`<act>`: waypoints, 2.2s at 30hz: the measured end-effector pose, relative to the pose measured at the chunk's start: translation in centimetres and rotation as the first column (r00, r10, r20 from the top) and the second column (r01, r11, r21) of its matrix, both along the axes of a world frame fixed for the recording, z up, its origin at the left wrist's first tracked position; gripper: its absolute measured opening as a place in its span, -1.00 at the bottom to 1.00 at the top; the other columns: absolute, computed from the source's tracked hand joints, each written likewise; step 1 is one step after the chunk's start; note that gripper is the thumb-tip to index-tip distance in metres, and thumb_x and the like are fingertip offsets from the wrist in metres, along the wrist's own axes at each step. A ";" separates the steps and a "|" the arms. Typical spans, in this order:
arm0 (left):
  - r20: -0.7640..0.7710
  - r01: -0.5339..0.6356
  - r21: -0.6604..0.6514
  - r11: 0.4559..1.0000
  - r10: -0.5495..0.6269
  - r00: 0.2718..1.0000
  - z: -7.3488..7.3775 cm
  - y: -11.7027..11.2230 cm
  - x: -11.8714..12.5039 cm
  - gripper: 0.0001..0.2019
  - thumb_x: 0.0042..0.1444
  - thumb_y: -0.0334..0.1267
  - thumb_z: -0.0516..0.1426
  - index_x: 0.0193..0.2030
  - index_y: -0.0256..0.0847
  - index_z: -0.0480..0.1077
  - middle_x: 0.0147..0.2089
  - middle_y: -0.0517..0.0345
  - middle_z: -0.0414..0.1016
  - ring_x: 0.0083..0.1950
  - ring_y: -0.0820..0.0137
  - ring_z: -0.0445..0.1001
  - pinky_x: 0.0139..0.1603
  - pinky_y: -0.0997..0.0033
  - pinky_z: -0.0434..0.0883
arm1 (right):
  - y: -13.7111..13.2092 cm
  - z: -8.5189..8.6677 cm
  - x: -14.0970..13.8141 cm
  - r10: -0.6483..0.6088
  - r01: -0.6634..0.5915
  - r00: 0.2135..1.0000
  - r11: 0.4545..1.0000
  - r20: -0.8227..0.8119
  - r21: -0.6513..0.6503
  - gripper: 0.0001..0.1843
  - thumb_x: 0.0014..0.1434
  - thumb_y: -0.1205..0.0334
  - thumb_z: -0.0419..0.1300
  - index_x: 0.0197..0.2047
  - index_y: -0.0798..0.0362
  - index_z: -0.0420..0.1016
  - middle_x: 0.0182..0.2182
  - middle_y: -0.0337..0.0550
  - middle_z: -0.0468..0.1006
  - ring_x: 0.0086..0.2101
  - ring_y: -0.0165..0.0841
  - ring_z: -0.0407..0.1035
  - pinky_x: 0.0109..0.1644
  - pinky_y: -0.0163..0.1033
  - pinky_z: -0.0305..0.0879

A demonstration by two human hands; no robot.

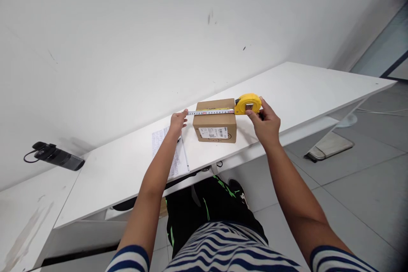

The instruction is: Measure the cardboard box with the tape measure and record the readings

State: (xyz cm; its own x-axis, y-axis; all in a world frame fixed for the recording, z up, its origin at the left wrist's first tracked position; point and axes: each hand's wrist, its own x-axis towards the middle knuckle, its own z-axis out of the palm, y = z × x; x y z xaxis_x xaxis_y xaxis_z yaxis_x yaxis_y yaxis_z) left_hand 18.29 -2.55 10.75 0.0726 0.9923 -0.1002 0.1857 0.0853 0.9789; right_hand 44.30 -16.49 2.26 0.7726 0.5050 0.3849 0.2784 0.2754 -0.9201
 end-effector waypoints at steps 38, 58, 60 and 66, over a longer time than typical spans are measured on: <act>-0.241 0.371 0.195 0.908 -0.323 0.915 2.5 -0.2 -0.1 -0.50 0.24 0.21 0.20 -0.49 -0.17 0.29 -0.46 0.18 0.32 -0.44 0.46 0.27 -0.30 0.34 0.31 | -4.2 1.4 -3.2 0.071 -0.072 0.988 0.997 0.139 -0.001 -0.50 0.07 -0.16 0.38 -0.07 0.02 0.55 -0.41 -0.28 0.53 -0.54 -0.49 0.15 -0.47 -0.30 0.20; -0.570 0.437 0.276 0.856 -0.220 0.792 2.9 3.3 11.6 -0.69 0.04 -0.03 0.40 -0.35 -0.10 0.39 -0.21 0.04 0.51 0.10 0.06 0.40 0.21 0.18 0.22 | -0.8 1.3 -16.9 -0.017 0.031 0.928 0.999 0.371 -0.032 -0.30 0.32 0.22 0.17 0.50 -0.09 0.24 0.42 0.01 0.34 0.16 -0.04 0.56 -0.10 -0.14 0.65; -0.589 0.445 0.198 0.873 -0.256 0.766 3.0 3.4 11.8 -0.65 0.08 0.06 0.36 -0.40 -0.11 0.37 -0.31 0.08 0.50 -0.02 0.11 0.42 0.20 0.18 0.21 | -0.7 1.3 -16.8 -0.022 0.033 0.937 0.999 0.348 -0.026 -0.29 0.32 0.21 0.19 0.51 -0.11 0.23 0.42 -0.01 0.35 0.18 -0.05 0.54 -0.06 -0.14 0.66; -0.672 0.444 0.202 0.873 -0.205 0.711 3.2 3.7 12.2 -0.63 0.22 0.10 0.25 -0.40 -0.12 0.33 -0.34 0.12 0.48 -0.20 0.20 0.42 0.09 0.20 0.21 | -0.9 1.3 -16.3 -0.007 0.014 0.949 1.000 0.316 -0.019 -0.27 0.34 0.11 0.24 0.52 -0.15 0.20 0.40 -0.04 0.38 0.18 -0.08 0.54 0.07 -0.10 0.64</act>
